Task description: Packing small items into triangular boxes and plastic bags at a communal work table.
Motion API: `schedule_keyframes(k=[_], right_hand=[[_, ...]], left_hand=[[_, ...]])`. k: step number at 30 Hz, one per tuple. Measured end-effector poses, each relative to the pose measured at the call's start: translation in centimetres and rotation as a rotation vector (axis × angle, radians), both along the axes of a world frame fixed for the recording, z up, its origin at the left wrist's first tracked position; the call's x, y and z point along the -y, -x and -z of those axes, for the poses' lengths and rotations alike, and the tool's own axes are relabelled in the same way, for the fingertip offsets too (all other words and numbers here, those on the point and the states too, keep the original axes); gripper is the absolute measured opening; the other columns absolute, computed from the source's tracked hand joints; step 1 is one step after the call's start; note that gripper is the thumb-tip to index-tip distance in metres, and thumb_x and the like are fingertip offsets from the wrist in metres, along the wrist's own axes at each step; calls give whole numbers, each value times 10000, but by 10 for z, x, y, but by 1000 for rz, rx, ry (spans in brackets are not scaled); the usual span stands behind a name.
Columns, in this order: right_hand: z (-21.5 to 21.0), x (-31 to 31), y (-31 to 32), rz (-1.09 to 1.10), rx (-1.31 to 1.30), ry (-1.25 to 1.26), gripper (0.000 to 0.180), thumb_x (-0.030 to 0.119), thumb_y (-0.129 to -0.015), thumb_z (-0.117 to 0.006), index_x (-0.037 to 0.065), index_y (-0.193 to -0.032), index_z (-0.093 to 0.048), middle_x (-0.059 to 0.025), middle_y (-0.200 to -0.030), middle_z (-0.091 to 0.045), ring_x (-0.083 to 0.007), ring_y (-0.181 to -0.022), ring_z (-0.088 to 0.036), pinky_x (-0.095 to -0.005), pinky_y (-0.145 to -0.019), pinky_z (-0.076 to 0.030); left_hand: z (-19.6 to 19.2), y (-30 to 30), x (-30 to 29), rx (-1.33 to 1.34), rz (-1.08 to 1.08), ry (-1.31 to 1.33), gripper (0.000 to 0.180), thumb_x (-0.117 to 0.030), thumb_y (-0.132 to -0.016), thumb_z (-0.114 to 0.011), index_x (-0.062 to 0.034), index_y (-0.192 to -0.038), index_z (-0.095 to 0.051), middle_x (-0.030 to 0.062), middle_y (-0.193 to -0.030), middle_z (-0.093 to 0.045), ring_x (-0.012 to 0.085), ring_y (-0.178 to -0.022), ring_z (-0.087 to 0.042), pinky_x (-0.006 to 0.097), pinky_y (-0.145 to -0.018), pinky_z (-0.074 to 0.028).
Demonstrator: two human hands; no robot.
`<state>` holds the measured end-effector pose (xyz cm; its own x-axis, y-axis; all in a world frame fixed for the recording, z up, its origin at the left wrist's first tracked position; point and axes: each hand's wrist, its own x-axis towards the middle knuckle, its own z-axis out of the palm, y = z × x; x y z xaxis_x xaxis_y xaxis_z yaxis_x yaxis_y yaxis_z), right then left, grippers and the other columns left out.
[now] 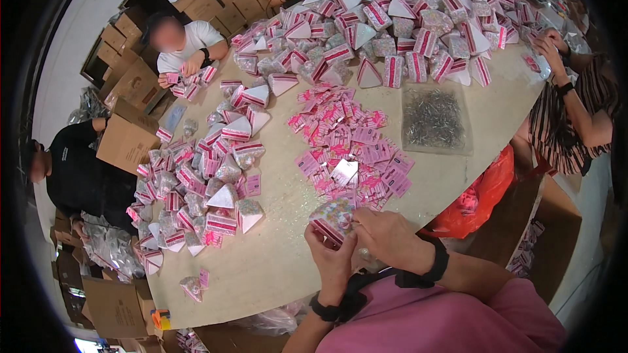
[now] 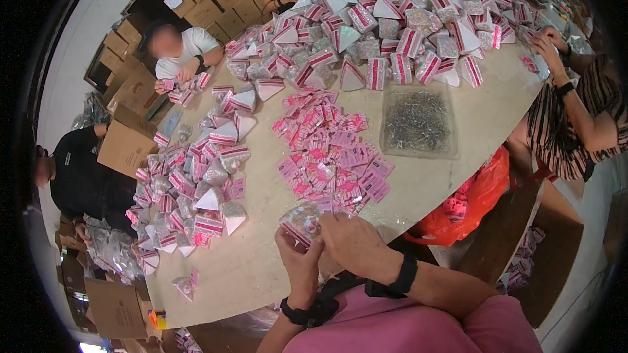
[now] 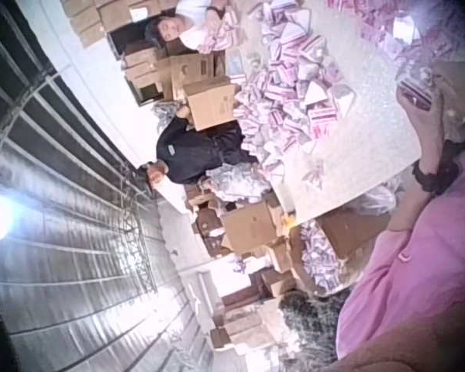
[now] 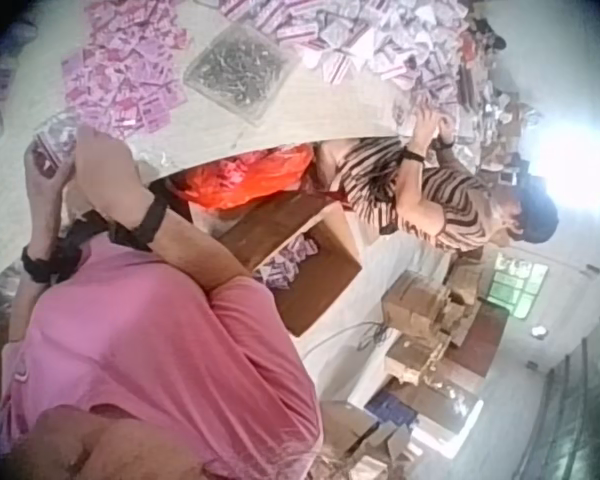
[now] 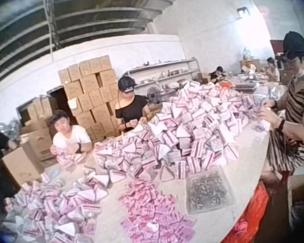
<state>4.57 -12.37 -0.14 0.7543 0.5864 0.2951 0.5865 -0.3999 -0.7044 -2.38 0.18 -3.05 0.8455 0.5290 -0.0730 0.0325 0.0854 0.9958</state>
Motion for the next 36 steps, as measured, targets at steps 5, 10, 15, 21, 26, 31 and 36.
schedule_keyframes(k=[5,10,15,21,26,31,36], right_hand=[[0,4,-4,-56,125,82,103,112,-790,-569,31,-836,-524,-140,-711,-592,-328,-679,-614,-415,-608,-492],[2,4,-7,-82,-10,40,117,117,-809,-552,17,-858,-517,-144,-715,-590,-336,-718,-619,-430,-638,-488],[-8,5,1,-66,-111,69,162,116,-830,-534,13,-950,-496,-171,-723,-585,-370,-740,-612,-447,-655,-487],[-24,7,-2,-34,-275,29,217,123,-860,-533,17,-1043,-487,-228,-796,-616,-421,-763,-607,-459,-653,-488],[-2,9,-16,-87,-764,-421,156,84,-837,-609,22,-973,-562,-74,-762,-647,-192,-644,-617,-316,-541,-471],[-1,19,-19,-235,-1095,-687,87,61,-854,-614,12,-920,-643,3,-762,-641,-2,-555,-495,-162,-448,-365],[3,22,-21,-322,-1037,-660,168,81,-894,-578,18,-1020,-669,6,-776,-645,9,-522,-459,-151,-437,-345]], left_hand=[[0,2,1,-19,-4,-50,766,-83,-755,-744,15,-1319,-235,145,-1214,-424,217,-1063,-521,307,-860,-469],[-4,2,3,-5,-14,-53,769,-94,-756,-742,15,-1324,-235,144,-1215,-428,211,-1065,-511,312,-874,-455],[3,3,-2,-25,-13,-57,766,-97,-757,-743,14,-1321,-237,145,-1213,-428,211,-1067,-513,313,-874,-457],[-4,4,6,-10,29,-51,674,-59,-788,-697,0,-1301,-264,138,-1224,-421,217,-1108,-499,335,-910,-458],[-11,6,11,36,43,31,640,-66,-810,-688,-8,-1296,-274,132,-1221,-440,205,-1092,-519,336,-910,-467],[-13,7,13,92,37,30,628,-81,-814,-693,-12,-1286,-285,127,-1194,-473,190,-1049,-544,320,-860,-490],[-8,7,10,100,52,76,667,-58,-798,-709,-1,-1299,-272,129,-1197,-446,190,-1065,-519,302,-848,-483]])
